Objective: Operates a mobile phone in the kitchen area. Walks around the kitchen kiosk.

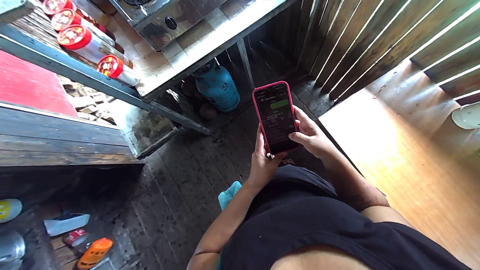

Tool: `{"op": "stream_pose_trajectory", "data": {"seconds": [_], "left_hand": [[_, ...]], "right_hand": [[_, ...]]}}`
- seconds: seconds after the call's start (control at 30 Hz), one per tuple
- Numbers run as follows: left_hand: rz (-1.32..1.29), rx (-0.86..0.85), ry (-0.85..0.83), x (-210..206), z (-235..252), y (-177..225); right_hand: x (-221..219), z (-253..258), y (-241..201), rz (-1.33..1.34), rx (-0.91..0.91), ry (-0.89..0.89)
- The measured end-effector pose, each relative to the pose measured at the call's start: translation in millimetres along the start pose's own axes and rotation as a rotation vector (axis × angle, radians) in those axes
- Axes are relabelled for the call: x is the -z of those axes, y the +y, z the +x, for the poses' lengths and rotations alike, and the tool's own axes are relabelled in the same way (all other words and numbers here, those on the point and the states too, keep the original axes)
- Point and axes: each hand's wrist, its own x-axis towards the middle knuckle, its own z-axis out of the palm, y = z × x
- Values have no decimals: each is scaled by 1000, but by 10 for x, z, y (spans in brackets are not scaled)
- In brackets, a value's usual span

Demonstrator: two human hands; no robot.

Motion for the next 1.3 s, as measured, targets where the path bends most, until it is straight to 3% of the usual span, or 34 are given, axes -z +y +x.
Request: {"op": "stream_pose_trajectory", "data": {"seconds": [0.17,0.43,0.53,0.7,0.9,1.03,1.23,1.3], "left_hand": [[-103,18,-39,-3,15,19],[-121,-17,-63,-21,24,19],[32,-37,-4,-59,9,-3],[309,-153,93,-112,-20,-63],[242,-126,68,-76,-10,-39],[176,-129,59,-95,-16,-48],[292,-194,111,-144,-25,-46],[293,-184,110,-141,-18,-39]], "right_hand": [[95,-23,-38,10,0,-72],[121,-32,22,-46,82,-45],[33,-38,39,-122,84,6],[-178,9,166,-471,65,260],[13,-17,85,-210,108,-10],[19,-39,48,-225,90,-12],[-150,-16,103,-436,128,234],[-123,-16,82,-409,134,203]]}}
